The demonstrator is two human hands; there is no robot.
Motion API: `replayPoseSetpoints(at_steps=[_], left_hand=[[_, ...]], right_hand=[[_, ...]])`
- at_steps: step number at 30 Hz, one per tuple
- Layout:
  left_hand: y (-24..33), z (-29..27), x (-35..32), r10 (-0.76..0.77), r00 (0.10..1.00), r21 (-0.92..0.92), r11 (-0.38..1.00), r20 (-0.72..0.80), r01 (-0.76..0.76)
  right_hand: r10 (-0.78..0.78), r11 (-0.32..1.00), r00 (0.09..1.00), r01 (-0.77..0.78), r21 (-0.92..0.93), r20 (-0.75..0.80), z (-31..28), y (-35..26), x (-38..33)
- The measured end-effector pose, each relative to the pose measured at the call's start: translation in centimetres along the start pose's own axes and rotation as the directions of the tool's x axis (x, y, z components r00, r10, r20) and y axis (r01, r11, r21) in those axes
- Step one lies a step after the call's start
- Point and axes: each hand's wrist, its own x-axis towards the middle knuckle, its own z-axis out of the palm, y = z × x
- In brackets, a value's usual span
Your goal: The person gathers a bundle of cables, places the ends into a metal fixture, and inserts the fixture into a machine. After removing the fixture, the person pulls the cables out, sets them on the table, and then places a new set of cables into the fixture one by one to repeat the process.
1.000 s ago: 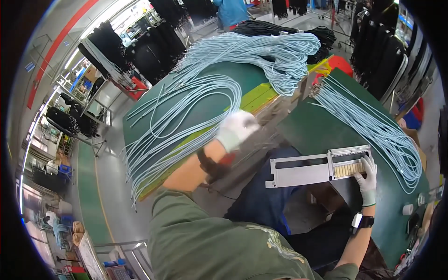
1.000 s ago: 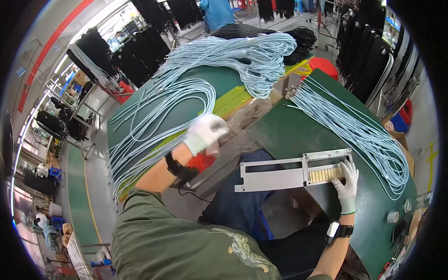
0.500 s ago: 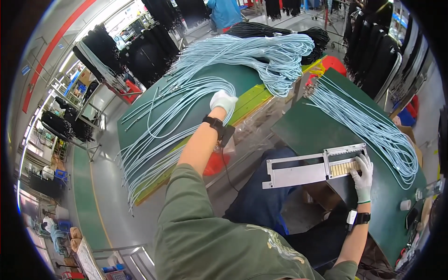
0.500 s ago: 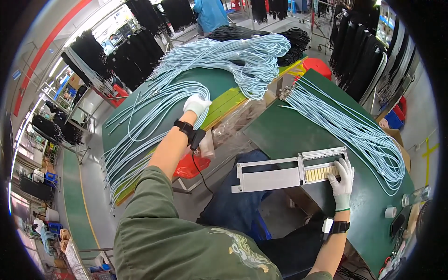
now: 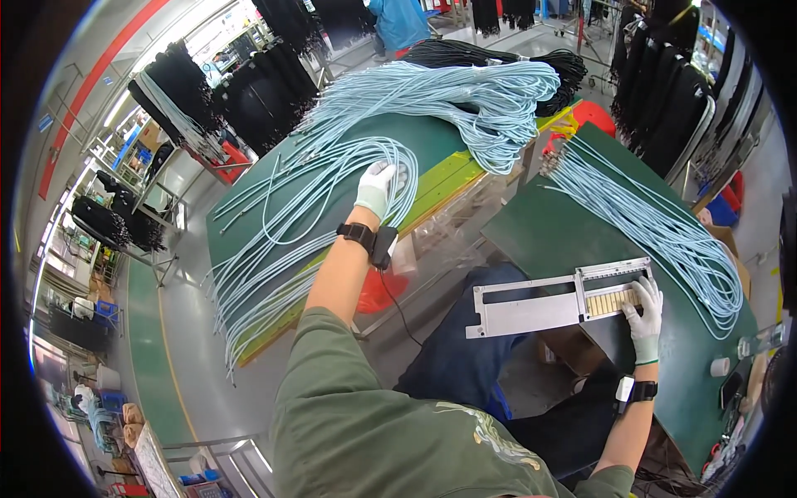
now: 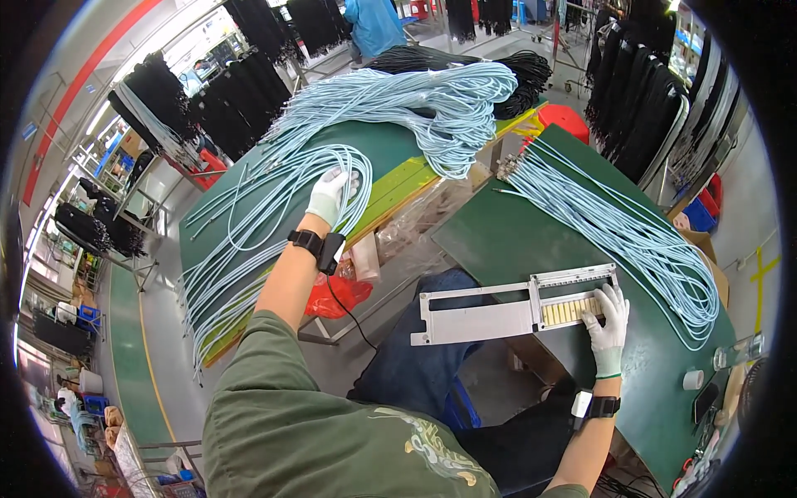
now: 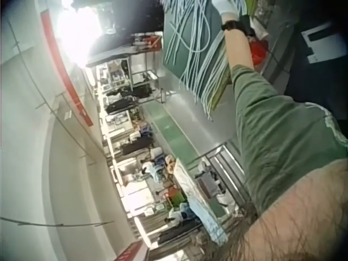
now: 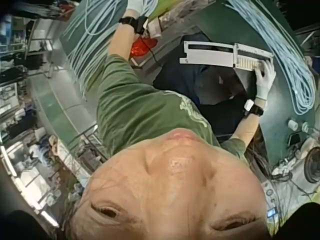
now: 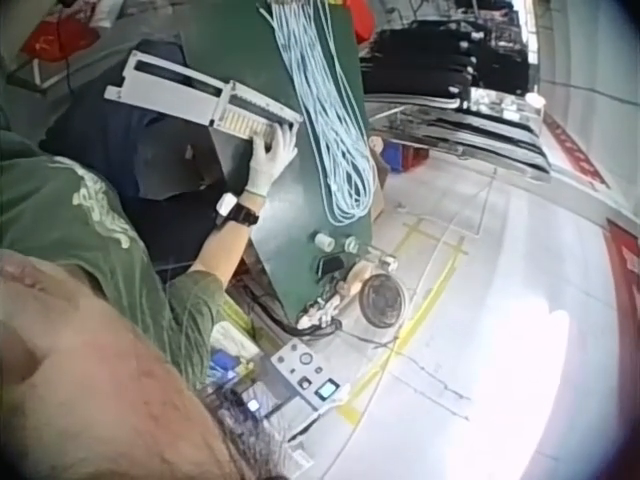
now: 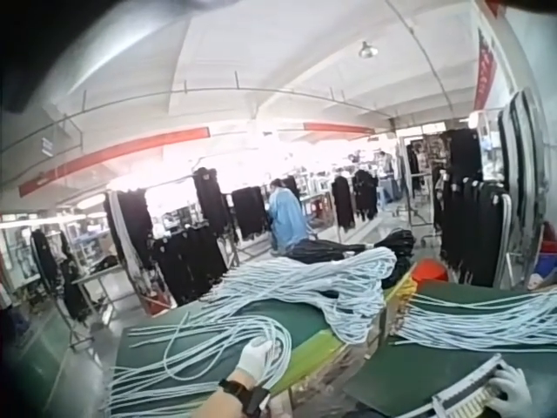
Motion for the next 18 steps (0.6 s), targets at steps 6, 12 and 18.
replayPoseSetpoints(at_steps=[6, 12, 18], left_hand=[[-0.5, -0.4, 0.6, 0.003, 1.0, 0.007, 1.0, 0.011, -0.003], [-0.6, -1.1, 1.1, -0.022, 1.0, 0.057, 0.998, -0.001, 0.022], [-0.2, 0.1, 2.1, 0.182, 0.982, 0.916, 0.383, 0.047, -0.115]], right_hand=[[0.01, 1.0, 1.0, -0.01, -0.003, 0.001, -0.3, -0.2, -0.1], [0.023, 0.999, 1.0, -0.023, 0.034, -0.009, -0.4, -0.7, 0.0], [0.016, 1.0, 1.0, -0.016, 0.009, -0.01, -0.3, -0.8, 0.0]])
